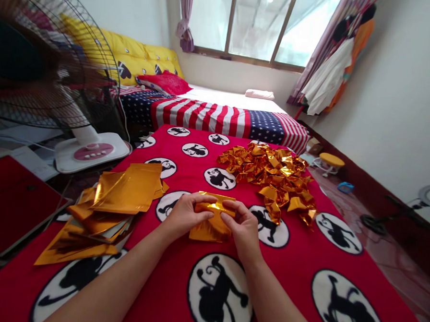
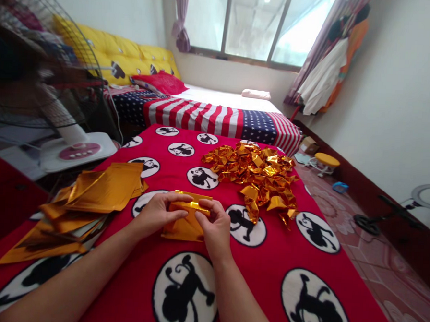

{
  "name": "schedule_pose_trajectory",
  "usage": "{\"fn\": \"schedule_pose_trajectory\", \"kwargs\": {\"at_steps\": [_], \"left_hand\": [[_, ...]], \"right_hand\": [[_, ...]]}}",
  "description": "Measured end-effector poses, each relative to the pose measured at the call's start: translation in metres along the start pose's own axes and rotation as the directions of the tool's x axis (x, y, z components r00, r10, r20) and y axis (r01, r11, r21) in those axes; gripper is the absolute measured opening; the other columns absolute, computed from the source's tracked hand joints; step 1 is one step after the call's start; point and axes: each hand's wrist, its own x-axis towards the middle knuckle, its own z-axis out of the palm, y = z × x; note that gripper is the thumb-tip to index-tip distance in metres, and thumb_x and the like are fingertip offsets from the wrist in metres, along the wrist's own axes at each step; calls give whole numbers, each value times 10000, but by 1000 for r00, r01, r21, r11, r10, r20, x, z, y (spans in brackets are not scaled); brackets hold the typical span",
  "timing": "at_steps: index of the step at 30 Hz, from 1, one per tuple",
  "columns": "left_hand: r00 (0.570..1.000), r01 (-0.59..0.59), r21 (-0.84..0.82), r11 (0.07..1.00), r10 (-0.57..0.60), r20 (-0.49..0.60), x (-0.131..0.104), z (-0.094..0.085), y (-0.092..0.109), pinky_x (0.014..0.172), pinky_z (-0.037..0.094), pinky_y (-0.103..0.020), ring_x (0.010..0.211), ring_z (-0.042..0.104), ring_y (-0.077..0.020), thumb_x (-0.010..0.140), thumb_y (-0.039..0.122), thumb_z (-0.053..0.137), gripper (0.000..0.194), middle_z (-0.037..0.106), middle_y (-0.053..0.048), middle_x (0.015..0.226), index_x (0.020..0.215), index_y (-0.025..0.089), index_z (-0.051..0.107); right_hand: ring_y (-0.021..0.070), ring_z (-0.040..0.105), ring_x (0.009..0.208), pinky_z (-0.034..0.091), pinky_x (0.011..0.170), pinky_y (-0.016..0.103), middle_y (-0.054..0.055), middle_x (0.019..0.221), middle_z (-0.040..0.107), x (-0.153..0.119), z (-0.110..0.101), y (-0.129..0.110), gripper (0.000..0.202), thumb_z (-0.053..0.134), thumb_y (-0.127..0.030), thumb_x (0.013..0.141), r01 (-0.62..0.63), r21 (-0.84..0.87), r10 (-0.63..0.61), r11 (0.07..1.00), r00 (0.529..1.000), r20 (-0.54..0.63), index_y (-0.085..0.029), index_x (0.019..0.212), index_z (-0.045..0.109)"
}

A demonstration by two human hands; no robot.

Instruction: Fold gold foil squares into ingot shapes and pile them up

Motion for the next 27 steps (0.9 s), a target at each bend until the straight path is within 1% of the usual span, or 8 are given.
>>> {"fn": "schedule_pose_trajectory", "kwargs": {"at_steps": [4,8,11,16,21,27], "left_hand": [[999,47,-40,998,-47,-10,-1,2,1,769,559,-307,871,703,-247,686,280,727,357,753,-86,988,1027,173,748],[997,56,-61,997,-58,-44,-1,2,3,798,552,-312,871,703,-251,656,275,756,339,759,-82,954,977,162,758],[997,64,-108,992,-69,-44,0,1,1,766,554,-290,851,706,-239,658,281,761,339,760,-80,946,976,164,754],[998,31,-113,993,-37,-49,0,0,-6,710,539,-267,834,690,-225,699,307,739,296,750,-95,924,954,158,761],[997,-22,-77,997,15,-81,0,0,-4,652,511,-242,771,662,-188,721,310,733,250,711,-96,893,911,152,770],[996,-69,-64,996,66,-55,-1,-1,0,694,508,-245,830,664,-195,789,351,680,250,708,-97,954,927,165,771]], "right_hand": [[210,662,901,531,802,326,51,988,709,0,0,0,350,770,-269,693,-54,32,54,998,999,-2,-212,1028,685],[214,667,872,531,799,339,56,957,723,1,-2,2,314,764,-286,701,-38,-36,37,999,999,-24,-202,998,707],[213,669,847,536,796,350,51,943,725,1,-3,2,289,755,-295,714,-30,-55,29,998,999,-22,-206,985,712],[207,668,827,540,781,345,48,911,726,0,-3,2,251,749,-311,730,-26,-55,25,998,999,-20,-206,956,718],[204,670,791,546,771,351,42,879,726,0,-1,-1,239,754,-342,728,-56,-2,56,998,998,-11,-210,925,727],[170,646,735,527,701,284,20,795,715,-1,0,-7,207,765,-350,714,-69,32,71,997,996,-61,-206,861,740]]}}
